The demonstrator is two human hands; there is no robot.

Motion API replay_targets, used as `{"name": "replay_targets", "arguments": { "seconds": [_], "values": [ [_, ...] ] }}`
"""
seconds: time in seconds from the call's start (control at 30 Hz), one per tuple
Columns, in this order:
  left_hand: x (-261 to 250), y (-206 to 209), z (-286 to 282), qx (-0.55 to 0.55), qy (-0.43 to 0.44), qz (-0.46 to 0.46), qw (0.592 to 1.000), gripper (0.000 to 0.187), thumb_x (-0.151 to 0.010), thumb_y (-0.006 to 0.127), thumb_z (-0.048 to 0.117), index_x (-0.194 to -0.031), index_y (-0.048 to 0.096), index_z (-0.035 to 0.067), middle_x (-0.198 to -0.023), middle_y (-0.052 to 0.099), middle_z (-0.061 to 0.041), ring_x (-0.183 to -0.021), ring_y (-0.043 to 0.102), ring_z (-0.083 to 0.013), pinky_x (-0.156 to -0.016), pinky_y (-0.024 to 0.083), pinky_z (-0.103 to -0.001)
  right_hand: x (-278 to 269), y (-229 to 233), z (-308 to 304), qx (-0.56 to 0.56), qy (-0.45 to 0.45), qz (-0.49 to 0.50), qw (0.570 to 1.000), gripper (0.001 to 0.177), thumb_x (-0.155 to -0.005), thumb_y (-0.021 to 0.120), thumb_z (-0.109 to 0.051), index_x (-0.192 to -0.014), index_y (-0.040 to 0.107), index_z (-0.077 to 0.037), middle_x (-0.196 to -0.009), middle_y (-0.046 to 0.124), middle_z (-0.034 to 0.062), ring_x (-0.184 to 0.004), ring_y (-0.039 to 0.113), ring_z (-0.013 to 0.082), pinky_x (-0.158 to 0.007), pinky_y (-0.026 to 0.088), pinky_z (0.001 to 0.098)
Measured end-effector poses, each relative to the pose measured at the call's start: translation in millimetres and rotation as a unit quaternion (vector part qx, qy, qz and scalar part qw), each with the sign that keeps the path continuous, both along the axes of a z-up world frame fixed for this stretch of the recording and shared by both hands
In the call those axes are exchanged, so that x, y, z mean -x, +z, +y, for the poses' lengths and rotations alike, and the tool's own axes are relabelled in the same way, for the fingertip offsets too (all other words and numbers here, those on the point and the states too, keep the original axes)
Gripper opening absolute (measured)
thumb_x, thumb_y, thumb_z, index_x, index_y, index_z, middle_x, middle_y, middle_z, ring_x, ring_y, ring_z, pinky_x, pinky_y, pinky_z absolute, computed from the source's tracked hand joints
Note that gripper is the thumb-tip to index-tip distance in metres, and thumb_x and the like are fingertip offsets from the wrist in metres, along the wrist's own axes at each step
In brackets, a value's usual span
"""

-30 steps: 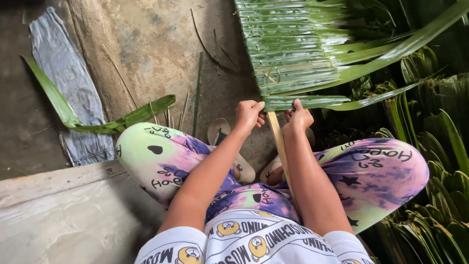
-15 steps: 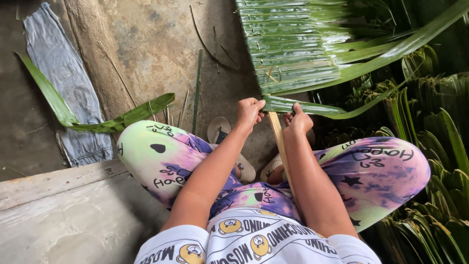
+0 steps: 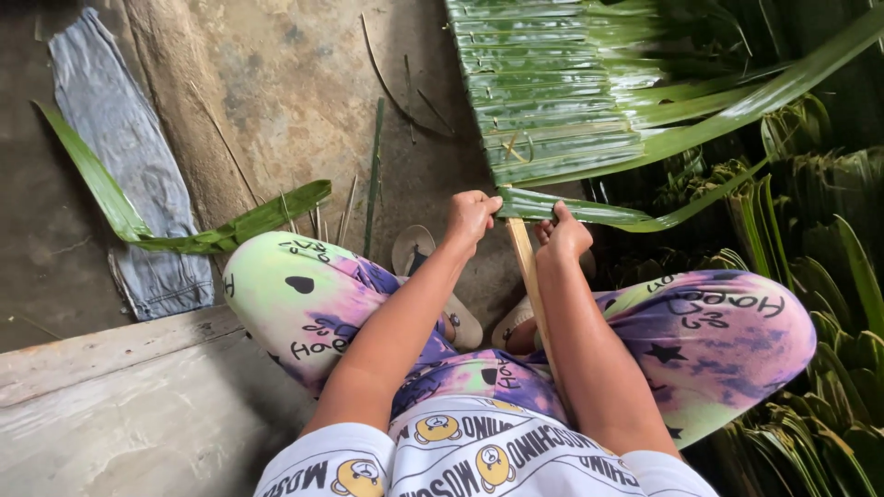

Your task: Weaving palm leaves onto a wooden stick and securing them with pins to create a thatched panel

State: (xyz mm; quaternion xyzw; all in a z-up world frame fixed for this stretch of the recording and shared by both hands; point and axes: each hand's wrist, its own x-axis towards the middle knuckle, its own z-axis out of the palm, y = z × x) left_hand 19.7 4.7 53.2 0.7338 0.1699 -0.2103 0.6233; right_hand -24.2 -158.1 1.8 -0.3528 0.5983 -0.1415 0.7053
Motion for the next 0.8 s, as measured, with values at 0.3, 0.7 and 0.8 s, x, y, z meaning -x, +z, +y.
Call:
{"name": "replay_targets", "arguments": {
  "seconds": [0.3,0.7,0.8],
  "values": [
    [-15,58,4,-0.192,-0.106,-0.097,0.971,0.027,-0.079,0.078,0.037,-0.082,0.073,0.011,-0.077,0.074,-0.01,-0.08,0.073,-0.0333,-0.07,0.057,-0.04,-12,-33,-7,0.025,-0.013,-0.02,0.999,0.032,-0.09,0.078,-0.017,-0.105,0.054,-0.001,-0.072,0.054,0.0062,-0.048,0.066,0.0164,-0.047,0.065,0.0423],
    [-63,39,-44,-0.478,-0.282,-0.59,0.587,0.064,-0.057,0.091,0.055,-0.086,0.062,0.005,-0.067,0.056,-0.006,-0.057,0.067,-0.0312,-0.05,0.055,-0.047,-10,2,-1,0.107,-0.02,-0.068,0.992,0.03,-0.088,0.082,-0.014,-0.085,0.058,0.004,-0.054,0.05,0.0123,-0.04,0.057,0.0167,-0.039,0.055,0.0314],
    [-70,5,-54,-0.507,-0.291,-0.625,0.517,0.057,-0.063,0.084,0.052,-0.077,0.058,0.004,-0.06,0.049,-0.01,-0.048,0.058,-0.0328,-0.04,0.045,-0.053,-11,-6,-3,0.101,-0.026,-0.07,0.992,0.028,-0.088,0.081,-0.013,-0.087,0.059,0.003,-0.053,0.051,0.0121,-0.04,0.057,0.0158,-0.04,0.056,0.0317]
  ]
}}
